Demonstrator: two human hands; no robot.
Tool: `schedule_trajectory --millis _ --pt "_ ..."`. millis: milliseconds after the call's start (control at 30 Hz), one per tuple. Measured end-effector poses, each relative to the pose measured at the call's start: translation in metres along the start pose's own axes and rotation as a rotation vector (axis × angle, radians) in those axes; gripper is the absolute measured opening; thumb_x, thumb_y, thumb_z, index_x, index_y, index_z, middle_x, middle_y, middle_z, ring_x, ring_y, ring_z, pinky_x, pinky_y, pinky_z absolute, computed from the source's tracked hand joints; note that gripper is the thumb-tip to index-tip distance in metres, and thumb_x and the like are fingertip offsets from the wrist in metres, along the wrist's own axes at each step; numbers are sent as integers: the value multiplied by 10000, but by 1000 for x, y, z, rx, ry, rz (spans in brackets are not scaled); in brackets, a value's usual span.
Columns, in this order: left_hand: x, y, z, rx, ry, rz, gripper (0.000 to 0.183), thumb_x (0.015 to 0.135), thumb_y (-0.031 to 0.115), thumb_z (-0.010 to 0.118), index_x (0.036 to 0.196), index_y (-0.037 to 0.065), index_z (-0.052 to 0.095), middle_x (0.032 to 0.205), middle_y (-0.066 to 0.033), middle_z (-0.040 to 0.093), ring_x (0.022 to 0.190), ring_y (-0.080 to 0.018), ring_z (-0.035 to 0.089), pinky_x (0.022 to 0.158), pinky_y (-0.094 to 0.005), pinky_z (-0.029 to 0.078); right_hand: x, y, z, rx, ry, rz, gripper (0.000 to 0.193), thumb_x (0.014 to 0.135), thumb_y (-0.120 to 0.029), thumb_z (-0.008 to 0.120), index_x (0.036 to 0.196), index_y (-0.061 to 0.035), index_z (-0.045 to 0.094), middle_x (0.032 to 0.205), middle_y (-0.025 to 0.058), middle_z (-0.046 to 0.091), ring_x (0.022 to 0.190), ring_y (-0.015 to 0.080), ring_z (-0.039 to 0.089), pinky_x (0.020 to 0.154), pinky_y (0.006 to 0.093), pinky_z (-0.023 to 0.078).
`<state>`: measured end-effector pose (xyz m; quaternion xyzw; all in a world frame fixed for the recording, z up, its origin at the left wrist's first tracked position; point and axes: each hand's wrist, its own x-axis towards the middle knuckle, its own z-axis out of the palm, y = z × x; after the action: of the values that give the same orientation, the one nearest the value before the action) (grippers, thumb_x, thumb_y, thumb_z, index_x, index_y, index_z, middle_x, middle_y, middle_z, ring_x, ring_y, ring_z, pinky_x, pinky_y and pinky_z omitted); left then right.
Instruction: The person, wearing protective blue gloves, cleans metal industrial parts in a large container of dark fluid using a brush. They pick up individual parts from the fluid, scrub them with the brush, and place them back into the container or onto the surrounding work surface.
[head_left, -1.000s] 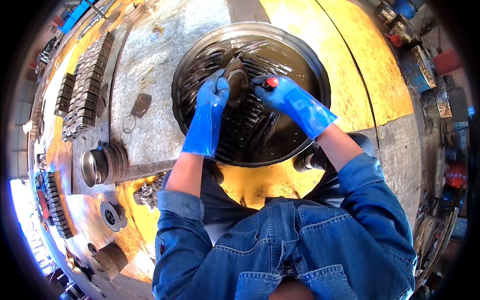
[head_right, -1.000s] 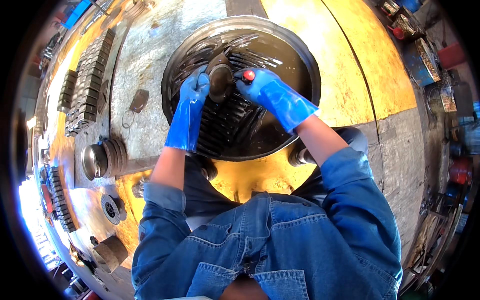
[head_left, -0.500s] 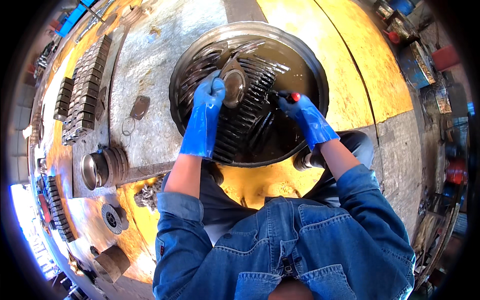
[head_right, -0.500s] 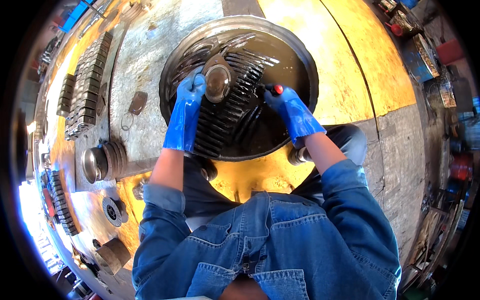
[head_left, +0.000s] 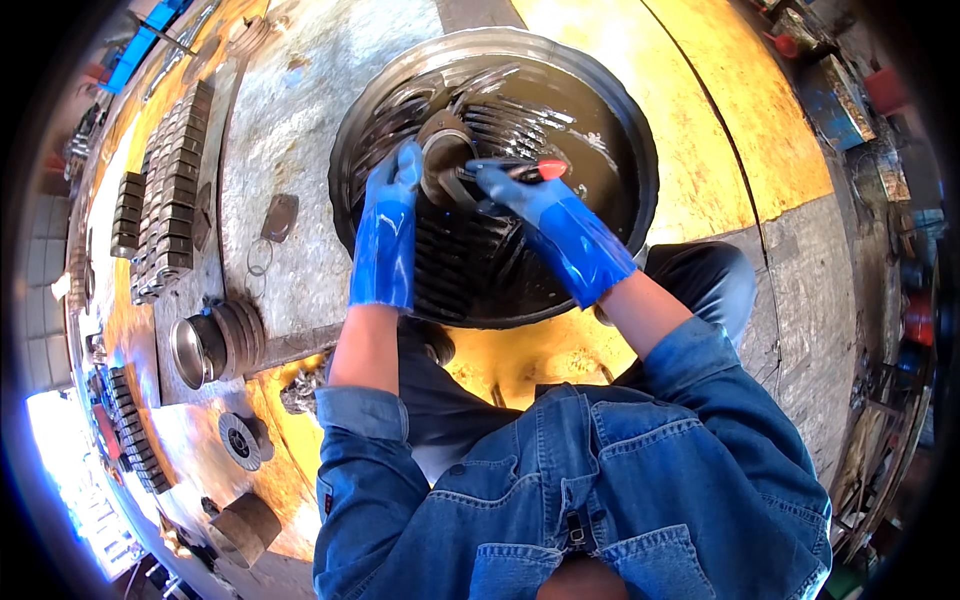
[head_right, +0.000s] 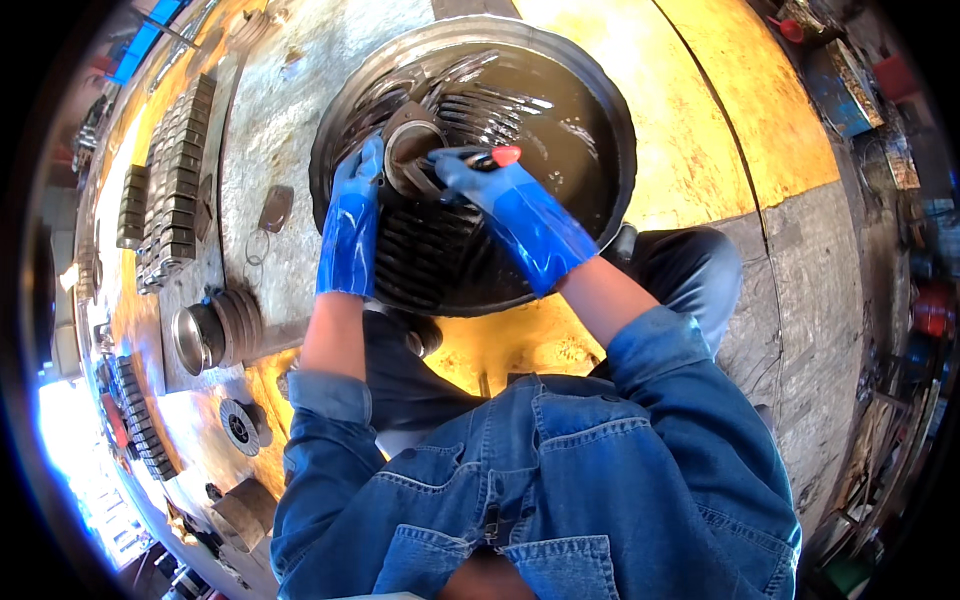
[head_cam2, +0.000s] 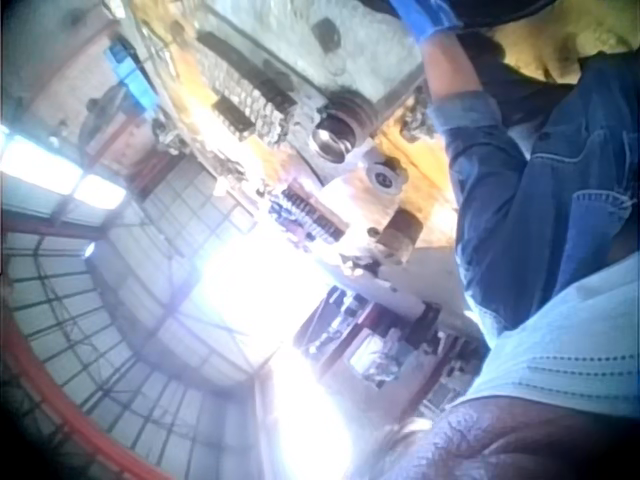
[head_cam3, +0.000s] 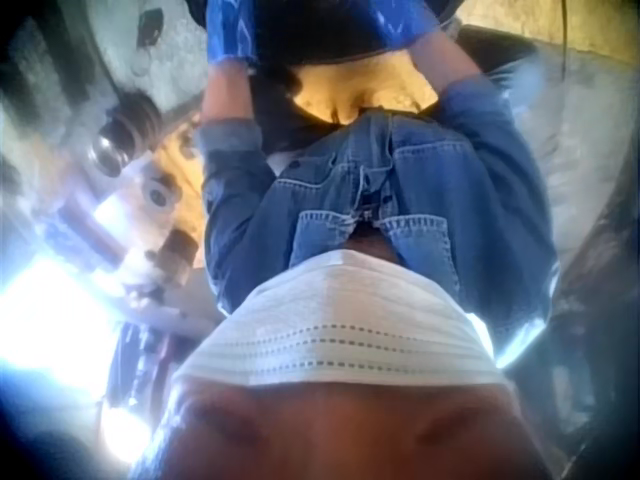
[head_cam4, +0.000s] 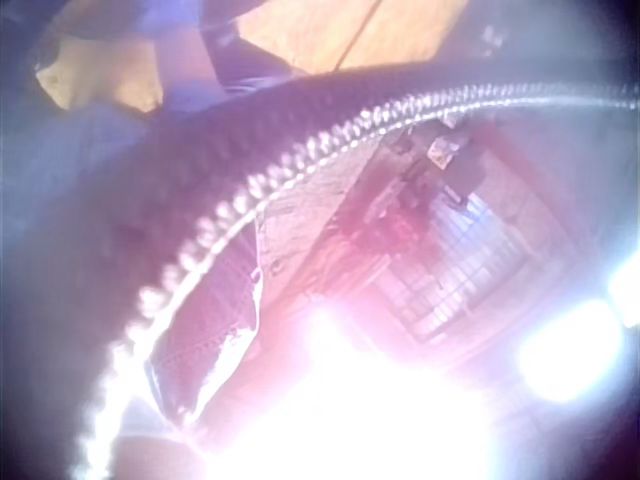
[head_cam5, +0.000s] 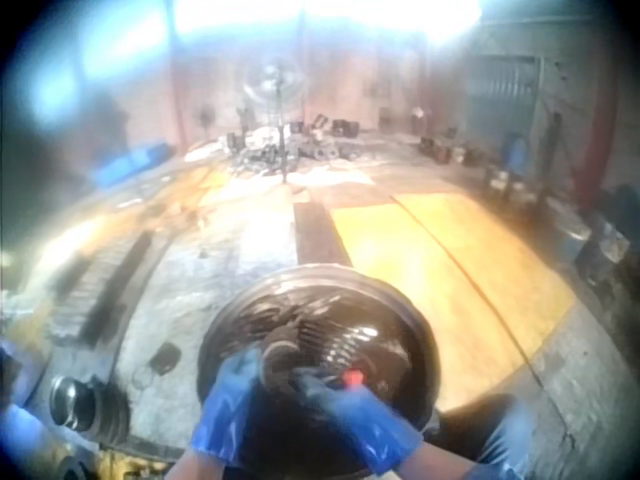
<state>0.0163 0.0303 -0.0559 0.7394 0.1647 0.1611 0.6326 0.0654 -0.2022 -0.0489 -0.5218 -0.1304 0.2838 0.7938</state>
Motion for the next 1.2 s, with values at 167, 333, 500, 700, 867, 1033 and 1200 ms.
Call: schedule_trajectory --millis 167,333,500,700,867,1033,1200 --pt "-1 1 -3 19 8 -28 554 1021 443 673 1355 1 673 1278 -150 721 1198 -237 648 1089 -387 468 -4 -60 9 -921 36 93 319 997 -248 704 1278 -101 742 1014 58 773 863 145 696 814 302 580" --pt "-4 5 -2 42 11 -20 558 1033 448 658 1353 -9 671 1257 -127 727 1161 -199 645 1061 -366 480 -15 -57 26 -643 -4 60 331 992 -279 706 1284 -128 742 1044 66 776 945 130 696 904 295 560" --pt "-16 28 3 -120 -22 -153 522 1059 413 630 1344 -22 672 1234 -94 725 1127 -185 641 1027 -351 492 -4 -33 -9 -797 -14 97 311 993 -276 699 1247 -101 746 967 40 761 852 125 674 822 305 565" --pt "-17 32 4 -207 -58 -73 554 1071 455 590 1354 -15 669 1268 -97 710 1159 -188 630 1040 -347 481 -14 -14 -72 -948 295 -84 240 954 -285 653 1051 -94 760 837 88 747 760 197 690 756 373 568" --pt "-4 17 -5 -260 -90 -162 584 1081 486 556 1355 -16 669 1277 -107 708 1161 -200 637 1050 -350 480 -20 -12 -84 -997 115 240 263 952 -274 674 1132 -110 775 773 56 694 740 139 657 742 322 551" --pt "3 3 -6 -466 -114 -187 625 1079 522 535 1341 -28 673 1260 -126 719 1129 -220 660 1045 -359 496 -26 -63 -1 -679 3 91 269 988 -162 686 1244 -106 749 889 19 733 783 83 651 724 245 552" --pt "1 3 -5 -491 -107 -228 625 1080 523 533 1339 -28 674 1259 -127 720 1126 -221 662 1043 -360 499 0 -66 37 -903 -419 -259 330 951 -267 756 1261 -153 750 1159 73 768 1026 175 716 959 344 578"
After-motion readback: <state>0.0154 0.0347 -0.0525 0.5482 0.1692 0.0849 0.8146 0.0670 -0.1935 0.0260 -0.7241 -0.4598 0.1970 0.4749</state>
